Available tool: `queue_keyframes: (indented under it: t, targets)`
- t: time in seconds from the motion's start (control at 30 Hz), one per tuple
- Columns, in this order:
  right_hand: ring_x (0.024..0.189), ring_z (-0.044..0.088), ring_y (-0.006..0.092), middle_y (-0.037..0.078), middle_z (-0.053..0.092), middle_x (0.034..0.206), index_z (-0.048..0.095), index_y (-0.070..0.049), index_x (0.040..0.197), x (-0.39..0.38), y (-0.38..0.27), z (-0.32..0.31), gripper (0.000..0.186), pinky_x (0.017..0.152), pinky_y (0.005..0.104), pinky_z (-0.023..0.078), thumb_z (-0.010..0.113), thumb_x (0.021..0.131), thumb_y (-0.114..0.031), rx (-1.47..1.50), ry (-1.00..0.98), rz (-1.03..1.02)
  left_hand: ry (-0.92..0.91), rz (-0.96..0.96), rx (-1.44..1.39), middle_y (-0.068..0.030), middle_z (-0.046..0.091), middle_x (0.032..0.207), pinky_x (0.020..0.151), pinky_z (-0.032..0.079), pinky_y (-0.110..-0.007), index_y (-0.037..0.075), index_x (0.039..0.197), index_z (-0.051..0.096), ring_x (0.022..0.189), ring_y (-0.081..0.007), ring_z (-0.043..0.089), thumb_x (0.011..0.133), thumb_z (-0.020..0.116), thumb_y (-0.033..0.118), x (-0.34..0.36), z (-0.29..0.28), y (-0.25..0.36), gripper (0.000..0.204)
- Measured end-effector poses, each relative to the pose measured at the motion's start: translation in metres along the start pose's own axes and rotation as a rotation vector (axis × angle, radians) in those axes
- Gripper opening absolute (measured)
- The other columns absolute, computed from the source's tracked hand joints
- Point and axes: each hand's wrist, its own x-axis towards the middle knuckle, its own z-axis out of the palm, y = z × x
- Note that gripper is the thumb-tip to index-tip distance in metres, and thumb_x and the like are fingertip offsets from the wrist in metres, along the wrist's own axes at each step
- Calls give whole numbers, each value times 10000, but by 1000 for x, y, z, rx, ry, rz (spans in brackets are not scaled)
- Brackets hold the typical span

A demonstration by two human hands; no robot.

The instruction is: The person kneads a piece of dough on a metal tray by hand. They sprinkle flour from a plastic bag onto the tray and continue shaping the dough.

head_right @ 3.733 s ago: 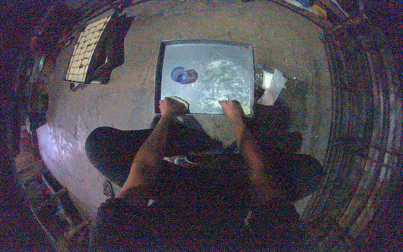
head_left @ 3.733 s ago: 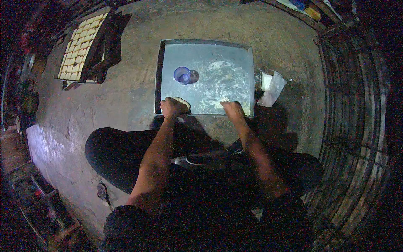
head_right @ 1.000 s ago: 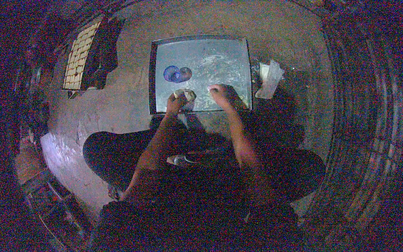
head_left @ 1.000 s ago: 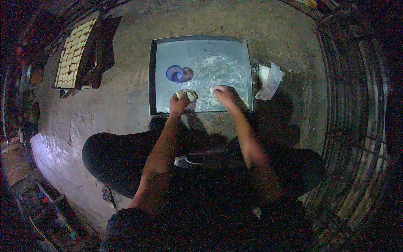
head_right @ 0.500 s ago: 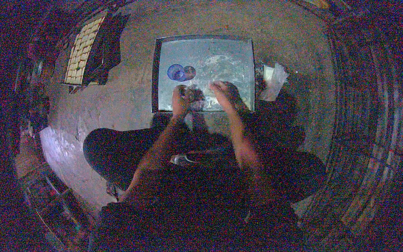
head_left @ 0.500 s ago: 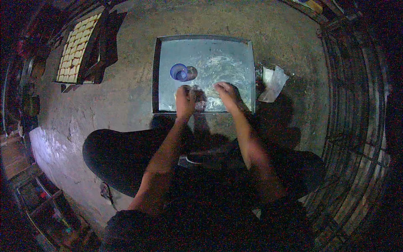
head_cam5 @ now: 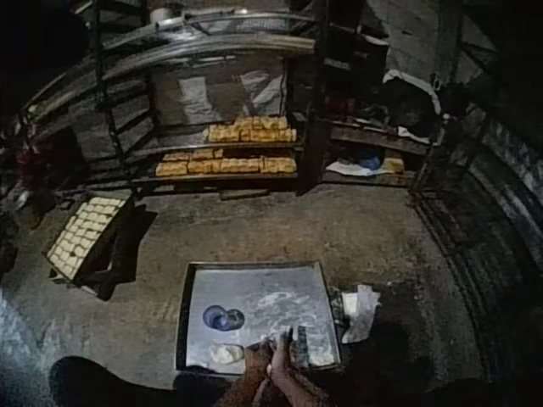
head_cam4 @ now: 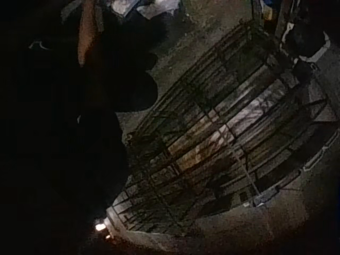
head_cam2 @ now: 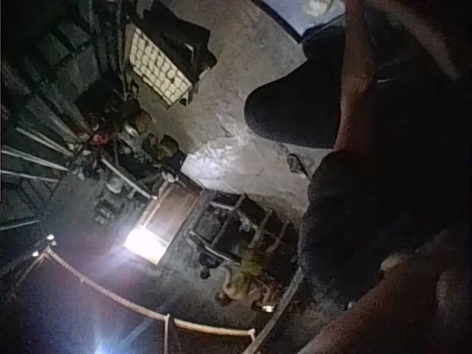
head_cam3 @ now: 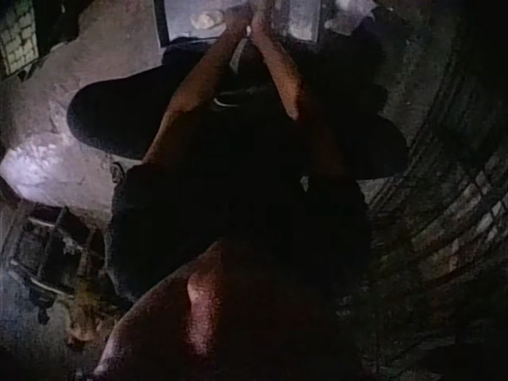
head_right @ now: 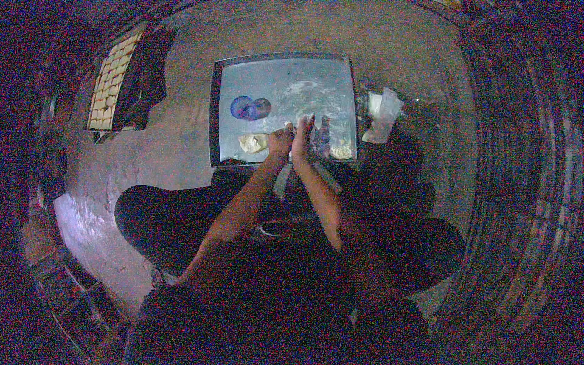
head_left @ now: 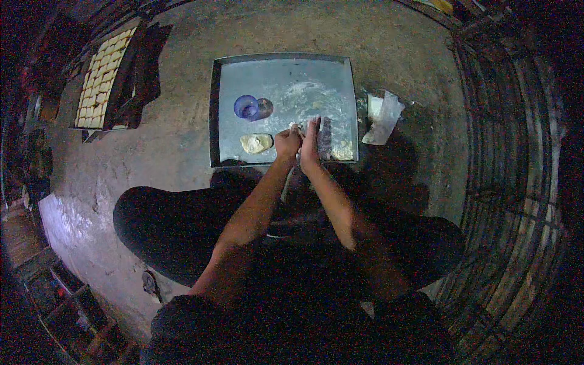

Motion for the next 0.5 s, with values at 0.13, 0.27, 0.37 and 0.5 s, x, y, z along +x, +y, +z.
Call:
queue_keyframes:
  t: [0.13,0.27,0.37,0.5]
  targets:
    - [1453,156,292,159,60,1595,54,-79,1531,2,1,18,753,1160,397,155,380,988,-485,-47,26,-116,90,146,100,-103,639,608,535,446,-359,-41,669,657,528,-162,569,936,593,331,23,6,-39,462]
    - [1431,202,265,140,189,1563,141,-39,1515,-1,-3,8,761,1153,365,156,364,980,-532,-19,-96,48,231,40,218,-156,648,601,597,478,-428,-25,658,685,540,-287,625,914,592,404,51,-5,-60,508]
    - [1420,228,249,132,255,1547,203,-19,1501,17,8,-30,758,1148,354,168,364,979,-544,30,-79,123,81,-151,287,-193,653,617,659,498,-453,-10,663,703,622,-354,655,919,546,486,35,0,-9,580]
    - [1424,226,247,135,239,1552,222,-21,1493,59,52,-11,737,1145,366,185,355,981,-534,161,-154,59,-141,-68,535,-239,674,855,708,511,-464,-23,959,666,794,-387,662,926,486,536,66,-22,-25,589]
